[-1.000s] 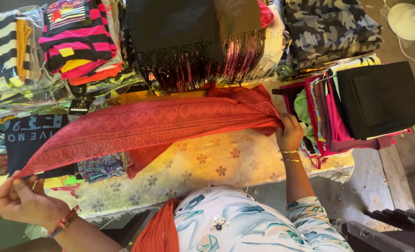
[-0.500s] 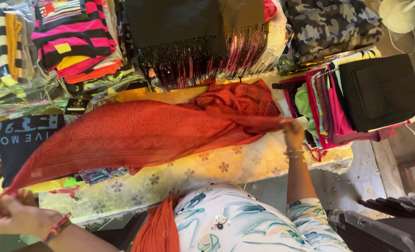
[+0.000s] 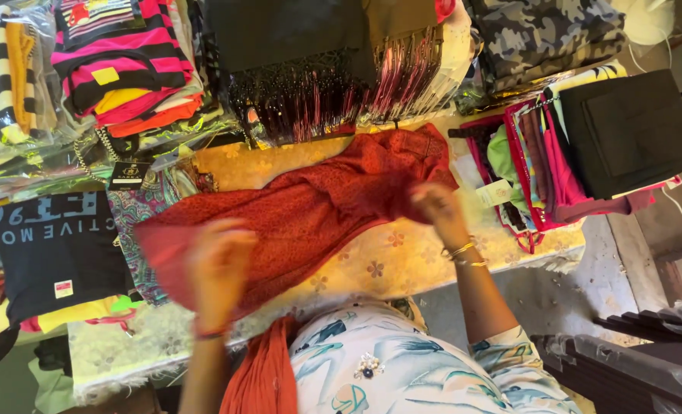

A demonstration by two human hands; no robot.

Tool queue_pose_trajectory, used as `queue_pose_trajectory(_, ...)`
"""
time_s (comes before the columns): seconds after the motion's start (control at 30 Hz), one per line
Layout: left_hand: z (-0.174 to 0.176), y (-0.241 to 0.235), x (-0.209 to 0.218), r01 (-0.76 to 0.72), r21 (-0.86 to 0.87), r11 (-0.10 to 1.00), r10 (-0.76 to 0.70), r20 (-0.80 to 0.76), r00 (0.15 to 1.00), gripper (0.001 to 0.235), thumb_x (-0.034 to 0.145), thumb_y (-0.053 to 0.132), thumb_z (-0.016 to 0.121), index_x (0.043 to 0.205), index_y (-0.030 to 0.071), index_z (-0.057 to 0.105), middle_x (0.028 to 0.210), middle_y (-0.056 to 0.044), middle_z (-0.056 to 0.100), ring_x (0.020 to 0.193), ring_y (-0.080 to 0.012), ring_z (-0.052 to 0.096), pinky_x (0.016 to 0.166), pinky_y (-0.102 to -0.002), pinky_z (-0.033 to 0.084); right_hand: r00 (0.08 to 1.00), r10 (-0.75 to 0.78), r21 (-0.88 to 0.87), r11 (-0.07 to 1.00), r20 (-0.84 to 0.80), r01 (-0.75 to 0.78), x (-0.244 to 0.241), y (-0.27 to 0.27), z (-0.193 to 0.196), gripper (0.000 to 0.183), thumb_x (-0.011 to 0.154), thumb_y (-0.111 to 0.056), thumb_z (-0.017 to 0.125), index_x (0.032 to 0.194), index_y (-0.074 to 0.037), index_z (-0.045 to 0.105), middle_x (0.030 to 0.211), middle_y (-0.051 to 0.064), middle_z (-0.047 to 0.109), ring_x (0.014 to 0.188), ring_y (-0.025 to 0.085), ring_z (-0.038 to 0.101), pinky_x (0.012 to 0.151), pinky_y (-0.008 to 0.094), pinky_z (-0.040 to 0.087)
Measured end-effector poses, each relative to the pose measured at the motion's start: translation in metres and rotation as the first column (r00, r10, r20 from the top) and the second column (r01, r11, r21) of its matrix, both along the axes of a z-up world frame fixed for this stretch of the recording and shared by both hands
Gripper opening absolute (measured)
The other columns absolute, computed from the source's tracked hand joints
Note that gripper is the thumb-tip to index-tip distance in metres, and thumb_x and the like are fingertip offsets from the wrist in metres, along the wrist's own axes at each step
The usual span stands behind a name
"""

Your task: The person folds a red patterned scarf on a table, then folds a blue and white geometric-patterned scarf, and finally folds a multicolored floral scarf. Each scarf is folded into a compact square and placed on a stack on the table.

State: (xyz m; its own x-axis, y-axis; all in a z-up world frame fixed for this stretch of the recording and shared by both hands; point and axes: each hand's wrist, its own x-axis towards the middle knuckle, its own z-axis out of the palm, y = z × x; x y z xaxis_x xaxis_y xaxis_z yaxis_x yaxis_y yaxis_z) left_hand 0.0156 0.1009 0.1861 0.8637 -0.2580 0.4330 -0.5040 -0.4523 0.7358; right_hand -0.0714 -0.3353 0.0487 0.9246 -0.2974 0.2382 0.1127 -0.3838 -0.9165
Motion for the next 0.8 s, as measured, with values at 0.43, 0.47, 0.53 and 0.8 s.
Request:
queue_pose_trajectory(0.43,-0.007,-0.093,-0.007,0.783,0.155,0.603,-0.758,-0.197,0.622,0.008,0.081,0.016,0.076,0.088,0.020,0.075,0.094,0.000,0.066,0.109,-0.0240,0.055,0.092,-0.047,0.034,0.841,0.524,-0.174,0.823,-0.139,-0.541,-0.013,0.088,0.133,0.030,0.083,-0.017,0.082,0.111,-0.008,0.074,0.096,0.011,0.077,0.083,0.024,0.077,0.072,0.032,0.059)
queue_pose_trajectory(0.47,-0.009,-0.090,-0.006,0.787,0.173,0.592,-0.755,-0.222,0.617,0.008,0.081,0.015,0.076,0.088,0.019,0.075,0.092,0.000,0.066,0.106,-0.0238,0.056,0.092,-0.048,0.033,0.856,0.496,-0.214,0.829,-0.144,-0.517,-0.013,0.082,0.134,0.032,0.079,-0.017,0.085,0.108,-0.007,0.075,0.090,0.010,0.076,0.078,0.023,0.075,0.069,0.032,0.057)
queue_pose_trajectory(0.53,-0.011,-0.083,-0.003,0.791,0.188,0.582,-0.752,-0.247,0.611,0.008,0.081,0.014,0.075,0.088,0.019,0.074,0.089,-0.001,0.065,0.103,-0.0235,0.057,0.091,-0.048,0.033,0.870,0.469,-0.254,0.832,-0.150,-0.493,-0.014,0.072,0.130,0.034,0.075,-0.018,0.087,0.106,-0.007,0.076,0.085,0.010,0.075,0.073,0.023,0.072,0.066,0.033,0.055)
queue_pose_trajectory(0.8,0.022,-0.034,0.031,0.158,0.197,0.968,-0.191,0.163,0.968,0.014,0.090,0.002,0.068,0.104,0.006,0.072,0.105,-0.013,0.067,0.102,-0.0350,0.064,0.091,-0.046,0.052,0.977,-0.209,-0.517,0.833,0.032,0.195,-0.005,0.008,0.097,0.044,0.065,0.005,0.077,0.107,-0.007,0.073,0.095,0.010,0.068,0.077,0.024,0.070,0.068,0.032,0.057)
